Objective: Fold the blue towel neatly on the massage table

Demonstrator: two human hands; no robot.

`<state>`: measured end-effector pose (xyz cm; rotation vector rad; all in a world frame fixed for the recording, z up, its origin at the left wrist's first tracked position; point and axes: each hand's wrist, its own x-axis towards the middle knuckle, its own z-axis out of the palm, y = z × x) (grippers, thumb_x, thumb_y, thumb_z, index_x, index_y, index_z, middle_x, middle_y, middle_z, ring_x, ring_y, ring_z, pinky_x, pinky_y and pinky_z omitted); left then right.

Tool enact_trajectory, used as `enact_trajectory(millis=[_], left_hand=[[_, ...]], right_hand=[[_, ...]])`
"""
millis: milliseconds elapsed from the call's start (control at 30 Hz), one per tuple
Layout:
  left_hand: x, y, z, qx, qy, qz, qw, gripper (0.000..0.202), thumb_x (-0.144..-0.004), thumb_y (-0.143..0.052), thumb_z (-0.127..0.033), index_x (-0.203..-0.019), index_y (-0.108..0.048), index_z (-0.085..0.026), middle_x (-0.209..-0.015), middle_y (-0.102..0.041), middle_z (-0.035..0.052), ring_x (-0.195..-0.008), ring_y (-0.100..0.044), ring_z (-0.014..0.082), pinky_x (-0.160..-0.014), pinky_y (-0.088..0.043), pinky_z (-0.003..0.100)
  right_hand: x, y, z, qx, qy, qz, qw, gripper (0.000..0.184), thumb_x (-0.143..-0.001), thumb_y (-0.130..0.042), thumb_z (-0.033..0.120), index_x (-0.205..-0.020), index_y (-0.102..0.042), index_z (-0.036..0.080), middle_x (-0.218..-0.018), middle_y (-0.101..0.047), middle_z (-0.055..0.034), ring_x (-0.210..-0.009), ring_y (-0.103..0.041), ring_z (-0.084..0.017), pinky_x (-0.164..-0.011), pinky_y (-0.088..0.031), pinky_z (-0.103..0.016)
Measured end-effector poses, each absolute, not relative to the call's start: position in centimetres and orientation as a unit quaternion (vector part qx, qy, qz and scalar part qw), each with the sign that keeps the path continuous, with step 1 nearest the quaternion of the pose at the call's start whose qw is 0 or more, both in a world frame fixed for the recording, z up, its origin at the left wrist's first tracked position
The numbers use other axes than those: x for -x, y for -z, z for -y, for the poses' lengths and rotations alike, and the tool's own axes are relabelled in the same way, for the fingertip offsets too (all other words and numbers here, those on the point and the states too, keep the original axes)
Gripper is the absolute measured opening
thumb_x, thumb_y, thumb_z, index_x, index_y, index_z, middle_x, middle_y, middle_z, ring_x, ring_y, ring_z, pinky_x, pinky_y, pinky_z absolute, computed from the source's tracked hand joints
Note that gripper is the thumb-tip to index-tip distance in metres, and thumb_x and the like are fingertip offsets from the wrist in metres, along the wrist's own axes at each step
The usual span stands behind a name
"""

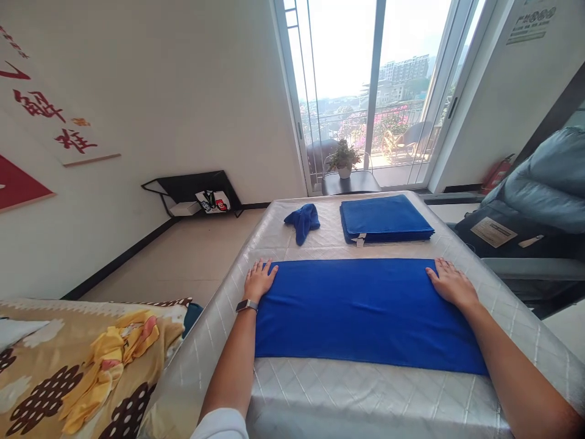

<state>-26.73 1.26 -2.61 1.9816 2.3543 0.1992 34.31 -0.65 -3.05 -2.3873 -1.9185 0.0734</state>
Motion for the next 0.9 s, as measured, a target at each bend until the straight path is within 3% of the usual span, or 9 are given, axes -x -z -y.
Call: enact_trajectory(millis=[100,200,300,433,533,600,733,900], left_hand=[[26.4,2.5,-1.2,-0.639,-0.063,-0.766,0.029,0.065,-0.102,-0.026,-0.06,-0.156,-0.038,-0.025,-0.165,-0.029,0.0109,-0.152,-0.025,0.0322,-0.122,-0.019,0.054],[25.9,2.0,-1.0,-0.628,-0.083,-0.774,-0.013,0.061,-0.103,-0.031,-0.055,-0.15,-0.048,-0.021,-0.16,-0.039,0.0135,-0.149,-0.031,0.0324,-0.122,-0.019,0.054],[24.7,0.8,-0.5,-0.605,-0.139,-0.779,-0.087,0.048,-0.101,-0.041,-0.041,-0.132,-0.065,-0.013,-0.146,-0.055,0.0173,-0.142,-0.042,0.0331,-0.119,-0.028,0.05],[20.1,-0.4,0.6,-0.674,-0.225,-0.695,-0.105,0.034,-0.099,-0.045,-0.028,-0.119,-0.07,-0.016,-0.131,-0.066,0.0127,-0.127,-0.055,0.0268,-0.11,-0.042,0.04],[15.1,-0.2,1.8,-0.761,-0.226,-0.604,-0.069,0.034,-0.101,-0.045,-0.032,-0.123,-0.068,-0.02,-0.135,-0.065,0.0092,-0.128,-0.056,0.0235,-0.112,-0.041,0.038],[12.2,0.4,2.5,-0.81,-0.202,-0.549,-0.048,0.038,-0.103,-0.045,-0.039,-0.131,-0.064,-0.021,-0.143,-0.06,0.0082,-0.136,-0.05,0.0239,-0.117,-0.036,0.039],[9.8,1.6,3.2,-0.828,-0.168,-0.534,-0.017,0.048,-0.104,-0.041,-0.046,-0.143,-0.055,-0.021,-0.153,-0.05,0.0082,-0.144,-0.042,0.0249,-0.12,-0.031,0.043],[9.9,1.6,2.5,-0.818,-0.153,-0.554,-0.024,0.045,-0.104,-0.042,-0.043,-0.141,-0.056,-0.02,-0.149,-0.055,0.0099,-0.139,-0.048,0.0266,-0.118,-0.035,0.044]], right_hand=[[-34.0,3.0,0.5,0.782,-0.022,0.622,0.044,0.076,-0.101,-0.012,0.05,-0.159,-0.027,0.004,-0.166,-0.026,-0.0133,-0.153,-0.022,-0.026,-0.125,-0.019,-0.044],[-33.9,2.8,0.5,0.784,-0.026,0.618,0.049,0.076,-0.101,-0.013,0.05,-0.159,-0.027,0.002,-0.165,-0.027,-0.0145,-0.152,-0.024,-0.027,-0.125,-0.02,-0.044],[-34.2,2.6,0.6,0.783,-0.025,0.619,0.054,0.076,-0.101,-0.015,0.049,-0.157,-0.03,0.001,-0.164,-0.029,-0.0159,-0.151,-0.026,-0.028,-0.124,-0.021,-0.044],[-33.3,2.0,1.1,0.779,0.017,0.623,0.071,0.07,-0.102,-0.019,0.041,-0.152,-0.038,-0.004,-0.161,-0.033,-0.0215,-0.149,-0.029,-0.033,-0.123,-0.023,-0.05],[-29.2,0.9,1.9,0.722,0.057,0.684,0.086,0.064,-0.102,-0.021,0.034,-0.148,-0.044,-0.004,-0.157,-0.039,-0.023,-0.148,-0.032,-0.033,-0.122,-0.024,-0.051],[-24.5,0.3,2.4,0.655,0.027,0.75,0.09,0.062,-0.103,-0.021,0.034,-0.149,-0.046,0.001,-0.156,-0.043,-0.0195,-0.147,-0.035,-0.029,-0.122,-0.027,-0.046],[-14.2,0.2,2.5,0.538,-0.042,0.838,0.084,0.063,-0.104,-0.024,0.047,-0.154,-0.043,0.013,-0.162,-0.036,-0.0101,-0.151,-0.027,-0.025,-0.123,-0.024,-0.042],[-8.8,1.4,1.3,0.565,-0.058,0.819,0.077,0.066,-0.104,-0.025,0.048,-0.158,-0.033,0.012,-0.165,-0.028,-0.0102,-0.153,-0.022,-0.024,-0.125,-0.018,-0.044]])
